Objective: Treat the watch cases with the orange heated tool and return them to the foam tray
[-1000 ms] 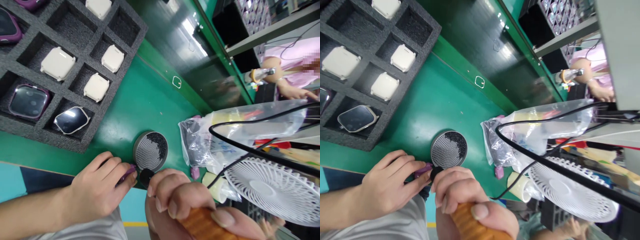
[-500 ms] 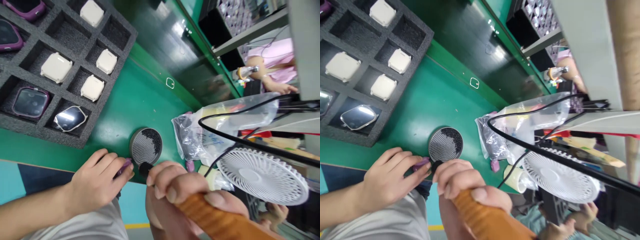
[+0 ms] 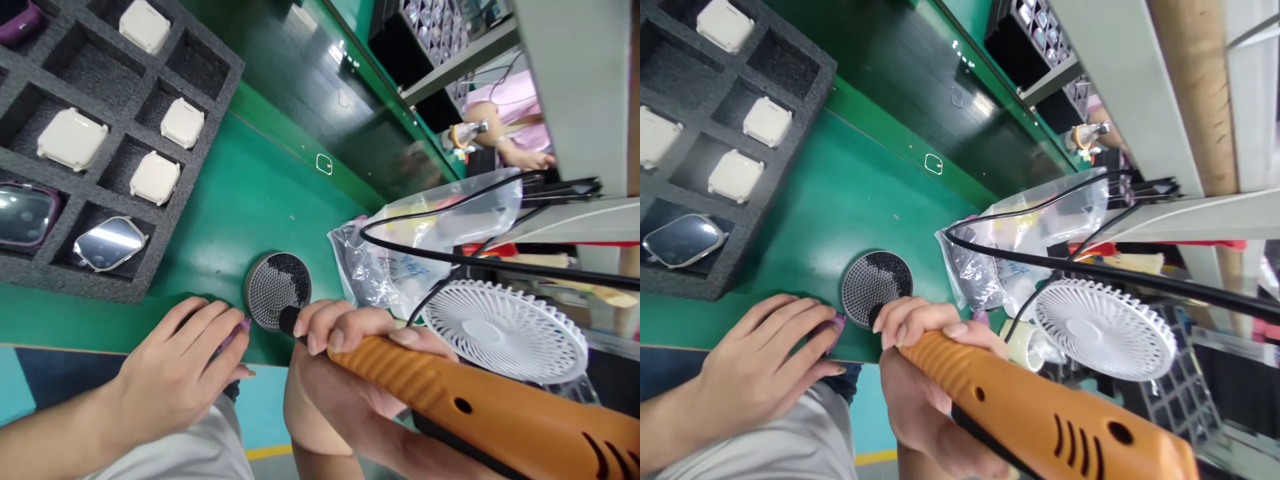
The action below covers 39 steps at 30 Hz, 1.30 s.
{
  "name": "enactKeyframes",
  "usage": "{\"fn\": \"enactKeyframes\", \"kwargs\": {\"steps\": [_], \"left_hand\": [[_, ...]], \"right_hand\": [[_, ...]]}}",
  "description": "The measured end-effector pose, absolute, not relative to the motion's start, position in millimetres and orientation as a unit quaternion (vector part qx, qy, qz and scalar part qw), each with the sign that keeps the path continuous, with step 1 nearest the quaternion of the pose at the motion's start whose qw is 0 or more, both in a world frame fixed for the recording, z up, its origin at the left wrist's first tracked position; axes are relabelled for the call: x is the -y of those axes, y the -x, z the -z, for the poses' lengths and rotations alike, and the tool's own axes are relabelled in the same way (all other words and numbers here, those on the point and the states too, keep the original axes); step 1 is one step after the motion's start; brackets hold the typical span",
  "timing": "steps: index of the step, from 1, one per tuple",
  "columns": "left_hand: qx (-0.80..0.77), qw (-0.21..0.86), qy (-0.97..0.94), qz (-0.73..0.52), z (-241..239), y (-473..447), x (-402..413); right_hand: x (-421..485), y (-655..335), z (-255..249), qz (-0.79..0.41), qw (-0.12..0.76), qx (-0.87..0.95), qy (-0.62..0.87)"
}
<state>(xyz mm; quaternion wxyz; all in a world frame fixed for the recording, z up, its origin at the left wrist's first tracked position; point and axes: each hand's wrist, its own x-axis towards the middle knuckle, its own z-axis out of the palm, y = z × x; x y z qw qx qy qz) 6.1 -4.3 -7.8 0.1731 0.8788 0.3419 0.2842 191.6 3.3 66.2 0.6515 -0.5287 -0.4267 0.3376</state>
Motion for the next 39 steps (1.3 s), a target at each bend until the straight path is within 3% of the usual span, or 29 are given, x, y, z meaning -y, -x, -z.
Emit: {"fn": "enactKeyframes", "kwargs": {"steps": [4,14,20,28,31,36,39], "left_hand": [[-0.317,0.208,-0.885,-0.271,9,-1,6],[-0.333,0.177,-0.877,-0.299,11,-5,4],[-0.344,0.201,-0.867,-0.300,10,-8,3],[-0.345,0.210,-0.865,-0.298,9,-7,3],[-0.347,0.216,-0.862,-0.300,9,-7,3],[-0.353,0.230,-0.860,-0.288,8,-7,3],[-0.356,0.242,-0.856,-0.286,8,-6,4]], "right_hand": [[-1,-196,-63,-0.341,0.652,0.434,0.519],[3,-186,-67,-0.278,0.659,0.485,0.503],[-2,-179,-51,-0.298,0.665,0.538,0.423],[2,-179,-47,-0.320,0.677,0.505,0.429],[-1,-193,-50,-0.378,0.640,0.540,0.396],[-20,-219,-63,-0.513,0.469,0.628,0.349],[-21,-220,-66,-0.491,0.477,0.630,0.367]]}}
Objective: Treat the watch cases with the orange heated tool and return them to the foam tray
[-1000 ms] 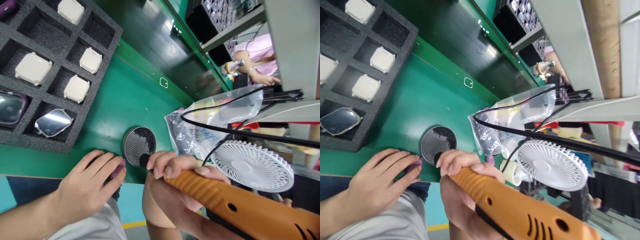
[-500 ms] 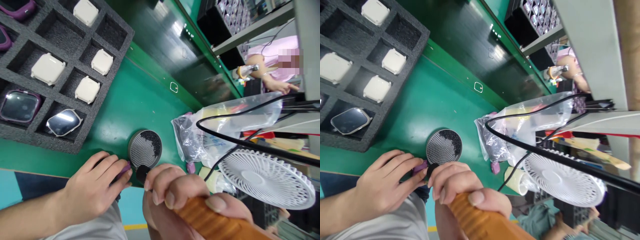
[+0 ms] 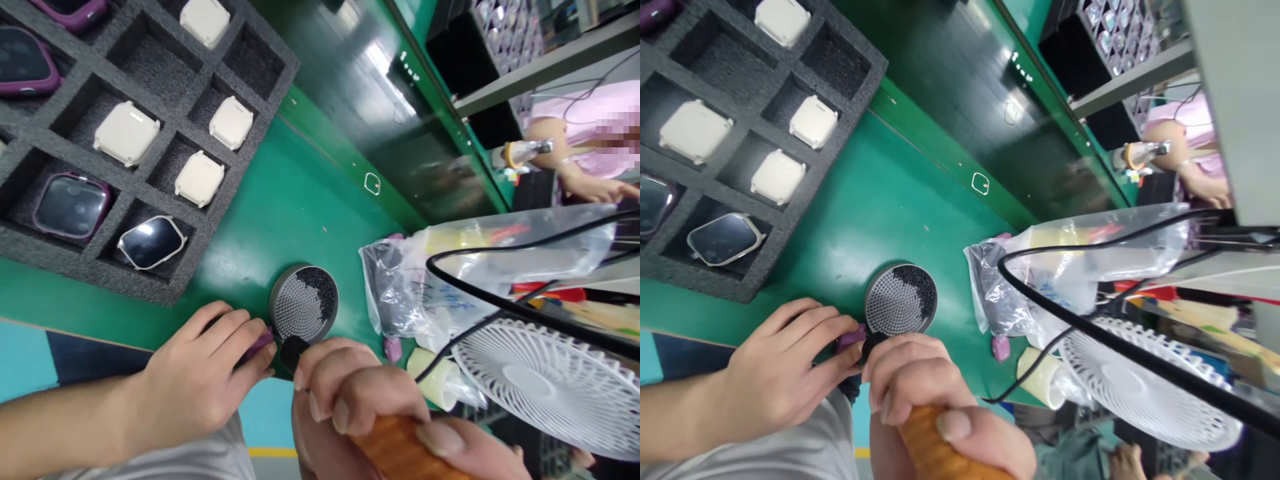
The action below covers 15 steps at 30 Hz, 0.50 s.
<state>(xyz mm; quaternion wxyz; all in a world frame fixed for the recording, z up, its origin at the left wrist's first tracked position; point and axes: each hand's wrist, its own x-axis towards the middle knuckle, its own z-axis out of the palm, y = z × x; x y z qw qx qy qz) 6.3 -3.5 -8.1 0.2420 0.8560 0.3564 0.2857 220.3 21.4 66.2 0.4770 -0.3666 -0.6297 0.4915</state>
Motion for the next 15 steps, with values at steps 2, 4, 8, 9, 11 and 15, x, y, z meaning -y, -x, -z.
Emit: {"fn": "enactKeyframes", "kwargs": {"steps": [2,4,8,9,11,15], "left_hand": [[-0.358,0.247,-0.854,-0.284,9,-6,4],[-0.359,0.250,-0.854,-0.282,9,-7,4],[-0.353,0.244,-0.860,-0.276,9,-7,3],[-0.351,0.240,-0.863,-0.273,9,-6,3],[-0.346,0.229,-0.870,-0.264,8,-4,2],[-0.334,0.219,-0.885,-0.237,6,-1,-2]], "right_hand": [[-19,-217,-66,-0.482,0.478,0.628,0.381],[-16,-211,-64,-0.491,0.467,0.630,0.379],[-7,-190,-56,-0.416,0.568,0.578,0.413],[-4,-184,-55,-0.395,0.595,0.556,0.425],[1,-175,-53,-0.374,0.634,0.512,0.443],[4,-174,-60,-0.386,0.653,0.475,0.445]]}}
